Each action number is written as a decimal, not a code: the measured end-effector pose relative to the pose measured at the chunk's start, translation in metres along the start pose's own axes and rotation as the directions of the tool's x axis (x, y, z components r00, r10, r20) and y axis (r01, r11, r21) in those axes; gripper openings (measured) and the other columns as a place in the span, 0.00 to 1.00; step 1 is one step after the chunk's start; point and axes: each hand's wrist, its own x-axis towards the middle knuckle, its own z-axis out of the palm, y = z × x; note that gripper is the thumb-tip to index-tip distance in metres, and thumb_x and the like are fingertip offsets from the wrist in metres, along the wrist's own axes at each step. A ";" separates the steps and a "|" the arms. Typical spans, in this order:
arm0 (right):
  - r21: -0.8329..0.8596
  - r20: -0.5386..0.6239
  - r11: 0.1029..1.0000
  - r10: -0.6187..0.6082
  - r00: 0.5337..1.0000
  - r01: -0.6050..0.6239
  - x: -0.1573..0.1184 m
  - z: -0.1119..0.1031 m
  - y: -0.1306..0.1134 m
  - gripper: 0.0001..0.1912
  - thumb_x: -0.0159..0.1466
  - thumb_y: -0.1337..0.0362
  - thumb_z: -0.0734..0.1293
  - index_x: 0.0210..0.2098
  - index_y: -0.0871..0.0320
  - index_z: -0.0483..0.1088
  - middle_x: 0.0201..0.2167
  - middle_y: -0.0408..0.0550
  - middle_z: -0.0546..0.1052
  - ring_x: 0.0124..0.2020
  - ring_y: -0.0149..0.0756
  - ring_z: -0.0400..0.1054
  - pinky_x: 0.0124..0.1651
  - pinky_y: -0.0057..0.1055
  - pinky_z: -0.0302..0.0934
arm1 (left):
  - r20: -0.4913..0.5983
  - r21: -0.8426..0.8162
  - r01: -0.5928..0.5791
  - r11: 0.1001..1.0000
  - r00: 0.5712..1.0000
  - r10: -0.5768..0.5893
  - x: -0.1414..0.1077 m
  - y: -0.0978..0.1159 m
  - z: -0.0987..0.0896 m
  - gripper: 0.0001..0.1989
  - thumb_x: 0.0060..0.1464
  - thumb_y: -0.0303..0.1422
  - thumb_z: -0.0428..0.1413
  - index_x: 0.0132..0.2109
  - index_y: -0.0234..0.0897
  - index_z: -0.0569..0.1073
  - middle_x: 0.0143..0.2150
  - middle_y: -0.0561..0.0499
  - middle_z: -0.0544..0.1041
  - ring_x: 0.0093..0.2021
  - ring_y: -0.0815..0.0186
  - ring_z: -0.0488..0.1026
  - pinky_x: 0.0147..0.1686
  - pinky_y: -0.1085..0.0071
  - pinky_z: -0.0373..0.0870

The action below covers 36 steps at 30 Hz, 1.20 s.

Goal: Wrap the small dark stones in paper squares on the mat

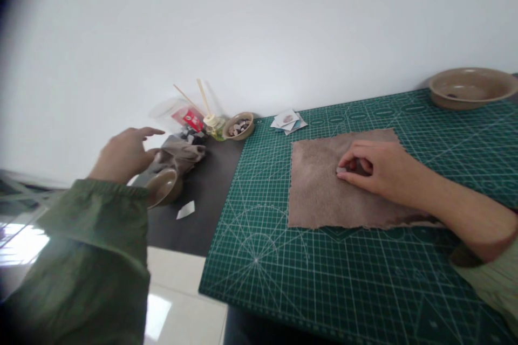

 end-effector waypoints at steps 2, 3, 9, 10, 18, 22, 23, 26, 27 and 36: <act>-0.005 -0.003 1.000 -0.001 1.000 0.001 0.000 0.000 0.000 0.15 0.68 0.48 0.73 0.41 0.52 0.82 0.25 0.45 0.74 0.25 0.38 0.66 0.32 0.37 0.56 | -0.042 0.045 -0.002 0.999 0.999 0.004 -0.002 -0.001 -0.003 0.34 0.59 0.47 0.58 0.66 0.31 0.75 0.53 0.37 0.81 0.56 0.44 0.76 0.56 0.46 0.70; -0.008 -0.004 1.000 -0.001 1.000 0.001 0.000 0.000 0.000 0.14 0.68 0.49 0.73 0.41 0.52 0.82 0.25 0.45 0.74 0.25 0.38 0.66 0.32 0.37 0.56 | -0.075 0.071 0.007 0.997 0.997 -0.002 -0.004 0.002 -0.005 0.34 0.60 0.49 0.56 0.66 0.32 0.76 0.53 0.39 0.82 0.56 0.44 0.77 0.55 0.47 0.70; 0.001 -0.014 1.000 -0.013 1.000 0.013 0.001 0.000 -0.002 0.11 0.67 0.53 0.74 0.40 0.53 0.82 0.26 0.44 0.75 0.26 0.39 0.66 0.32 0.38 0.56 | -0.214 0.005 -0.196 0.981 0.958 0.193 -0.038 0.083 -0.014 0.26 0.70 0.47 0.54 0.64 0.35 0.77 0.61 0.38 0.80 0.60 0.46 0.78 0.62 0.47 0.72; 0.000 -0.015 1.000 -0.014 1.000 0.014 0.001 0.001 -0.003 0.10 0.67 0.53 0.74 0.40 0.53 0.82 0.26 0.44 0.75 0.26 0.38 0.66 0.32 0.37 0.56 | -0.207 -0.076 -0.309 0.948 0.935 0.288 -0.045 0.107 -0.012 0.23 0.71 0.45 0.54 0.63 0.36 0.77 0.61 0.40 0.81 0.60 0.49 0.78 0.63 0.49 0.73; -0.028 -0.032 0.998 -0.065 0.997 0.064 0.004 -0.004 -0.010 0.07 0.67 0.60 0.74 0.40 0.57 0.81 0.28 0.43 0.75 0.26 0.34 0.65 0.32 0.34 0.56 | -0.128 -0.343 -0.774 0.532 0.600 0.790 -0.067 0.272 0.052 0.36 0.73 0.50 0.55 0.76 0.32 0.62 0.79 0.37 0.63 0.79 0.51 0.59 0.78 0.51 0.58; -0.048 -0.020 0.997 -0.057 0.998 0.056 0.006 -0.009 -0.014 0.07 0.67 0.62 0.75 0.41 0.60 0.80 0.31 0.44 0.77 0.28 0.33 0.66 0.34 0.33 0.58 | -0.139 -0.376 -0.786 0.492 0.572 0.808 -0.060 0.298 0.081 0.39 0.72 0.53 0.54 0.78 0.34 0.60 0.79 0.39 0.62 0.80 0.50 0.56 0.79 0.49 0.54; -0.049 -0.024 0.997 -0.055 0.998 0.054 0.006 -0.009 -0.015 0.07 0.66 0.63 0.75 0.40 0.60 0.80 0.32 0.45 0.77 0.30 0.34 0.67 0.35 0.33 0.59 | -0.138 -0.383 -0.782 0.493 0.576 0.806 -0.059 0.300 0.085 0.39 0.72 0.53 0.54 0.78 0.35 0.60 0.79 0.40 0.62 0.80 0.50 0.57 0.79 0.48 0.54; -0.035 -0.040 0.998 -0.054 0.998 0.053 0.008 -0.006 -0.019 0.06 0.66 0.64 0.76 0.41 0.60 0.79 0.36 0.46 0.78 0.34 0.35 0.70 0.39 0.33 0.61 | -0.149 -0.398 -0.775 0.490 0.582 0.799 -0.059 0.297 0.093 0.38 0.72 0.53 0.54 0.78 0.37 0.60 0.80 0.42 0.60 0.80 0.51 0.55 0.79 0.48 0.53; -0.029 -0.042 0.998 -0.053 0.998 0.052 0.009 -0.005 -0.021 0.06 0.66 0.64 0.76 0.40 0.60 0.79 0.36 0.46 0.78 0.35 0.35 0.70 0.40 0.33 0.62 | -0.151 -0.403 -0.772 0.491 0.585 0.797 -0.059 0.296 0.093 0.38 0.72 0.53 0.53 0.78 0.37 0.60 0.80 0.42 0.59 0.80 0.51 0.55 0.79 0.48 0.53; -0.047 0.064 0.998 -0.031 0.997 0.034 0.001 -0.016 -0.029 0.05 0.66 0.65 0.76 0.40 0.58 0.79 0.34 0.43 0.77 0.33 0.33 0.69 0.38 0.32 0.59 | -0.134 -0.425 -0.760 0.492 0.590 0.796 -0.059 0.294 0.093 0.41 0.70 0.55 0.55 0.80 0.39 0.57 0.82 0.43 0.56 0.81 0.47 0.54 0.79 0.45 0.53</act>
